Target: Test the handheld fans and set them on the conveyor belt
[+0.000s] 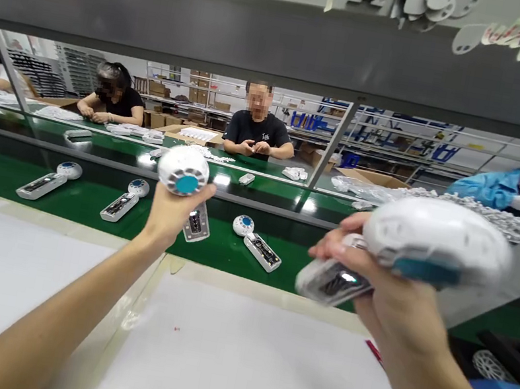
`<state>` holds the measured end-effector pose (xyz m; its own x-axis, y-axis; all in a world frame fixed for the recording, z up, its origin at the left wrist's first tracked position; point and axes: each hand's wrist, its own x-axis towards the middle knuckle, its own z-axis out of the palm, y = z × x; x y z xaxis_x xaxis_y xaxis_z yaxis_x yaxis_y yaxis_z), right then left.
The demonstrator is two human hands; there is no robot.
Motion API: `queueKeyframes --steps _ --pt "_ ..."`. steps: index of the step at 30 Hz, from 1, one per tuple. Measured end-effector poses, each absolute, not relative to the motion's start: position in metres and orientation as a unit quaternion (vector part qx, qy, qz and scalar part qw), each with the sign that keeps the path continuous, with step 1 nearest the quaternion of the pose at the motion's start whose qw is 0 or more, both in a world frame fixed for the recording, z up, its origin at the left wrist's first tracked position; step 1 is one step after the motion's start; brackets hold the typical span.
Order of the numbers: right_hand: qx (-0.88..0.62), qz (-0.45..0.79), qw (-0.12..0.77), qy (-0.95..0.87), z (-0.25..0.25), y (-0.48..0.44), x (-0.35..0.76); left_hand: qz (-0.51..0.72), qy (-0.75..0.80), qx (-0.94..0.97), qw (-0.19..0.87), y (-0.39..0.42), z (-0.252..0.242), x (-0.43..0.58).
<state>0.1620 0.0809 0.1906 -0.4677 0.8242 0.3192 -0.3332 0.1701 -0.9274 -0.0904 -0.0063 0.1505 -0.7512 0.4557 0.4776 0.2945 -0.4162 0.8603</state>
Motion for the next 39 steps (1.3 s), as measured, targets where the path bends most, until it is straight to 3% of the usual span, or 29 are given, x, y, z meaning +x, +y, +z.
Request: queueKeyframes --steps 3,5,9,12,21,28,39 --pt "-0.277 0.803 0.325 -0.416 0.171 0.095 0.14 0.709 0.625 0.293 0.144 0.016 0.12 -0.114" --pt "-0.349 0.836 0.269 -0.328 0.156 0.105 0.13 0.681 0.655 0.275 0.177 0.024 0.104 -0.125" --pt "-0.392 0.838 0.245 -0.29 0.137 0.11 0.12 0.63 0.696 0.284 0.198 0.031 0.078 -0.142" --pt "-0.343 0.839 0.234 -0.351 0.137 0.101 0.121 0.584 0.737 0.305 0.151 0.033 0.061 -0.151" --pt "-0.215 0.765 0.277 -0.54 0.155 0.078 0.131 0.311 0.9 0.305 -0.017 0.022 0.034 -0.184" --pt "-0.192 0.745 0.297 -0.567 0.158 0.074 0.134 0.208 0.916 0.326 -0.108 0.01 0.054 -0.18" --pt "-0.156 0.741 0.331 -0.563 0.175 0.064 0.144 0.159 0.892 0.416 0.081 0.036 0.077 -0.12"
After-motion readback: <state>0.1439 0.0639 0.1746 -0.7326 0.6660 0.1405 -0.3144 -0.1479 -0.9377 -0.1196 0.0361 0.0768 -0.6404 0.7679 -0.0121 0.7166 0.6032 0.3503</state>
